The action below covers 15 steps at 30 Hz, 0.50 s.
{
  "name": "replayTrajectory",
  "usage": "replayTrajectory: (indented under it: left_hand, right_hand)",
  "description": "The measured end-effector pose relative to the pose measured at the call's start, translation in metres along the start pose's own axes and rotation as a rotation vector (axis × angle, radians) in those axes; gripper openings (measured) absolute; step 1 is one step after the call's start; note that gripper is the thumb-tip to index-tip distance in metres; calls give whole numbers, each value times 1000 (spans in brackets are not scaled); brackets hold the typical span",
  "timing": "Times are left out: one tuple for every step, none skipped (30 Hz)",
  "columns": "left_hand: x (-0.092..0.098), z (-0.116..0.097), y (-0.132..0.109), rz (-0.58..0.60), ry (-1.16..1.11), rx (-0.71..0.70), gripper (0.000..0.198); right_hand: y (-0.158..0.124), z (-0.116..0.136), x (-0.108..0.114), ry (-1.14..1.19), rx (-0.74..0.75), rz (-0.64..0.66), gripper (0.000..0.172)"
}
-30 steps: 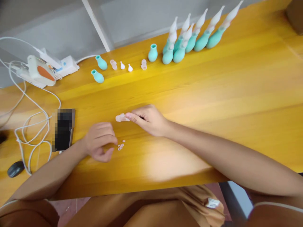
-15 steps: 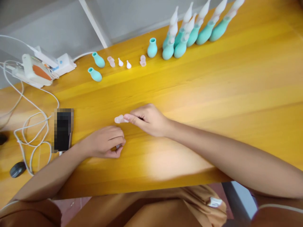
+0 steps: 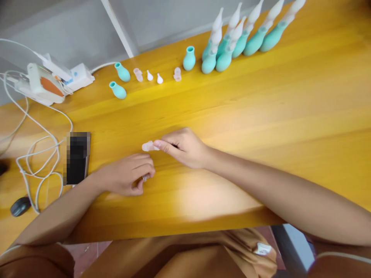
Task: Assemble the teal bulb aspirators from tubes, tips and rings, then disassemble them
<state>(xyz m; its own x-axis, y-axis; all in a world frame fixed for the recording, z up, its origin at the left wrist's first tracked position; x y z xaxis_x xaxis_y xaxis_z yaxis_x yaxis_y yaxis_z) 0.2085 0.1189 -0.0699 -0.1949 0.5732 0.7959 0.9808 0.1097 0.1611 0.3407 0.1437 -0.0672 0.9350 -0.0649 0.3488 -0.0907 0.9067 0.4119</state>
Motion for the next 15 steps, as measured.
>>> replayTrajectory:
  left_hand:
    - [0,1,0,1,4,2,33]
    - [0,2,0,1,-1,7,31]
    - [-1,3,0,-4,-11,11,30]
    - [-1,5,-1,-9,-22,15,29]
    - [-1,6,-1,-16,-30,17,28]
    - [-1,7,-1,-26,-34,16,27]
    - [0,7,-2,-37,-35,13,26]
    - [0,7,-2,-48,-35,9,24]
    - [0,7,-2,-57,-34,2,23]
    - [1,6,-1,-67,-32,-8,21]
    - [2,5,-1,-79,-24,-20,20]
    - [3,4,-1,-94,-15,-34,19]
    - [4,3,0,-109,-5,-46,18]
    - [6,2,0,-127,4,-54,18]
    - [7,1,0,-144,9,-59,17]
  right_hand:
    - [0,0,0,1,5,0,60]
    - [1,1,0,2,9,-1,60]
    - [1,1,0,3,9,0,60]
    - [1,1,0,5,10,-1,60]
    - [2,2,0,7,11,-2,60]
    - [2,2,1,8,13,-3,60]
    - [2,2,1,9,16,-5,60]
    - [2,3,1,9,19,-5,60]
    - [1,3,1,9,19,-4,59]
    - [1,2,1,7,17,-3,59]
    - [1,2,1,4,13,-2,59]
    - [1,1,0,3,8,0,59]
    - [1,1,0,2,6,0,60]
    - [1,1,0,2,5,-1,59]
    - [1,1,0,2,6,-2,59]
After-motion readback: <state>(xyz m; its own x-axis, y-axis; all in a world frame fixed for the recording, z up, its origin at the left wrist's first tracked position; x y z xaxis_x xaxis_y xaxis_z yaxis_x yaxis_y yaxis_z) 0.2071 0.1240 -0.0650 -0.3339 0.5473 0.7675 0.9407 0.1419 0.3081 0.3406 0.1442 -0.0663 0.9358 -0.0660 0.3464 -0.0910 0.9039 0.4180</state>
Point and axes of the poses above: each hand's wrist, its own y-axis towards the middle knuckle, its own x-axis out of the back of the hand, z = x × y, the point moved 10 cm from there along y, towards the middle knuckle, and after that the axes turned 10 degrees about -z, right-handed, at the moved point
